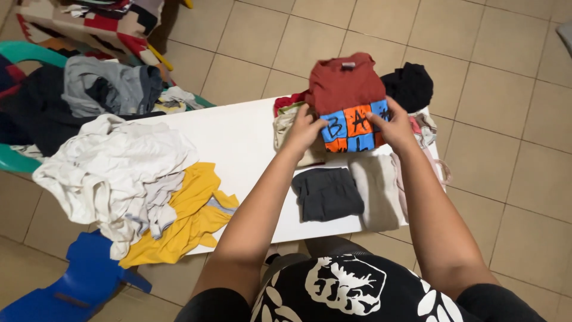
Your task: Fold various pieces of clothing on a white table.
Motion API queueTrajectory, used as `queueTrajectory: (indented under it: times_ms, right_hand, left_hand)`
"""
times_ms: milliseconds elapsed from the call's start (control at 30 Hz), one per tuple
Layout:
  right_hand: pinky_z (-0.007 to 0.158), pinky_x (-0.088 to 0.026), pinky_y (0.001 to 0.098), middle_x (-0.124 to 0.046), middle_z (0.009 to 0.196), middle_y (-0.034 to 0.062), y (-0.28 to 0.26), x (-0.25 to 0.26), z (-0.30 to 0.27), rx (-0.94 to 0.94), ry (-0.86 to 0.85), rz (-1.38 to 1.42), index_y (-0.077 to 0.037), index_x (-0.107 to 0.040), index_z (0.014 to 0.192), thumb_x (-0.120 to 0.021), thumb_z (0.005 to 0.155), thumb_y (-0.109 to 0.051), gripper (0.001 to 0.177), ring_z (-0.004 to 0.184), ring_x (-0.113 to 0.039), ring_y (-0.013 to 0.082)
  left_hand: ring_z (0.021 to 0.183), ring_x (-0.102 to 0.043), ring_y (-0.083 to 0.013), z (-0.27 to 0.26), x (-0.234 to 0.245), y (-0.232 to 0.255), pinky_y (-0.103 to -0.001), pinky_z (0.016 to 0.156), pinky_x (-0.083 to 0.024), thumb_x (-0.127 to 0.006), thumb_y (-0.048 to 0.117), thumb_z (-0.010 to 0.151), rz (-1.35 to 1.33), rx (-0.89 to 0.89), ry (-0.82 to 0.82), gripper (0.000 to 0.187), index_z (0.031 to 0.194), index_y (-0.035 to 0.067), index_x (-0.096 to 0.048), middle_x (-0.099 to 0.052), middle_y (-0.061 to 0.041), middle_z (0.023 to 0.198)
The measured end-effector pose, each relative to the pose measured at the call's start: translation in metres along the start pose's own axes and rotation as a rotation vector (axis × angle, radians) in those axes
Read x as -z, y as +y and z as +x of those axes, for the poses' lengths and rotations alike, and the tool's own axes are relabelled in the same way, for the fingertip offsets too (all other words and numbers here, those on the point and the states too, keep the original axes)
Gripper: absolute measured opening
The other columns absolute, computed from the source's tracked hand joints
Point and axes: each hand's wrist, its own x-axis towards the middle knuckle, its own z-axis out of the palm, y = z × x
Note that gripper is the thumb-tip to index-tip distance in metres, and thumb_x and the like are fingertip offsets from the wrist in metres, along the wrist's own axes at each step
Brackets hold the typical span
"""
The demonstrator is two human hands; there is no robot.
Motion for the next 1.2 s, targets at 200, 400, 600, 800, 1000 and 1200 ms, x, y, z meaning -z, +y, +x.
queueTrajectory:
  times_ms: [200,400,600,800,1000,1200]
  right_hand:
    - [0.092,-0.054,0.0445,-0.07,0.114,0.024,0.138,0.044,0.0,-0.339,0.154,-0.752,-0.005,-0.057,0.141,-0.084,0.084,-0.025,0.066,0.105,-0.069,0.0381]
    - [0.11,-0.041,0.0531,-0.048,0.148,0.0289,0.067,-0.009,-0.03,-0.019,0.374,-0.89,-0.006,-0.041,0.156,-0.073,0.086,-0.012,0.077,0.137,-0.044,0.047]
    - [0.114,-0.033,0.0565,-0.035,0.164,0.0153,0.027,-0.043,-0.032,0.412,-0.01,-0.963,-0.024,-0.053,0.15,-0.077,0.082,-0.02,0.072,0.147,-0.031,0.0448]
    - [0.109,-0.029,0.0615,-0.037,0.164,0.0039,0.043,-0.042,-0.031,0.274,-0.227,-1.287,-0.032,-0.065,0.137,-0.07,0.085,-0.027,0.053,0.15,-0.028,0.0383]
    - [0.122,-0.035,0.0514,-0.051,0.154,0.0057,0.043,-0.075,-0.037,0.49,-0.373,-1.397,-0.019,-0.07,0.119,-0.068,0.092,-0.022,0.027,0.152,-0.037,0.034]
    - [0.086,-0.051,0.0508,-0.05,0.147,0.019,0.073,-0.133,-0.032,0.608,-0.531,-1.176,-0.013,-0.06,0.141,-0.067,0.074,-0.012,0.067,0.123,-0.051,0.0422]
  left_hand:
    - [0.125,-0.06,-0.0344,-0.033,0.034,-0.056,-0.041,0.107,-0.049,-0.078,0.024,0.078,0.533,0.062,0.275,0.062,0.137,0.015,-0.059,-0.062,-0.019,0.135]
    - [0.14,-0.039,-0.0404,-0.103,0.038,0.001,-0.058,0.111,-0.033,-0.091,0.029,0.063,1.109,-0.457,0.029,0.084,0.139,0.02,-0.055,-0.042,-0.02,0.15]
    - [0.137,-0.05,-0.0374,-0.076,0.042,-0.055,-0.048,0.111,-0.042,-0.064,0.006,0.084,1.118,-0.385,-0.02,0.069,0.15,0.021,-0.048,-0.048,-0.015,0.151]
    - [0.12,-0.065,-0.0359,-0.039,0.07,-0.086,-0.041,0.101,-0.05,-0.05,0.002,0.094,0.387,-0.132,0.34,0.051,0.142,0.019,-0.056,-0.068,-0.019,0.13]
    - [0.108,-0.066,-0.0284,-0.046,0.079,-0.07,-0.04,0.09,-0.051,-0.045,0.003,0.096,-0.004,0.038,0.34,0.047,0.141,0.014,-0.053,-0.068,-0.015,0.124]
    - [0.117,-0.065,-0.0255,-0.039,0.091,-0.062,-0.033,0.101,-0.048,-0.055,0.002,0.093,-0.014,-0.225,0.37,0.045,0.138,0.006,-0.054,-0.069,-0.016,0.126]
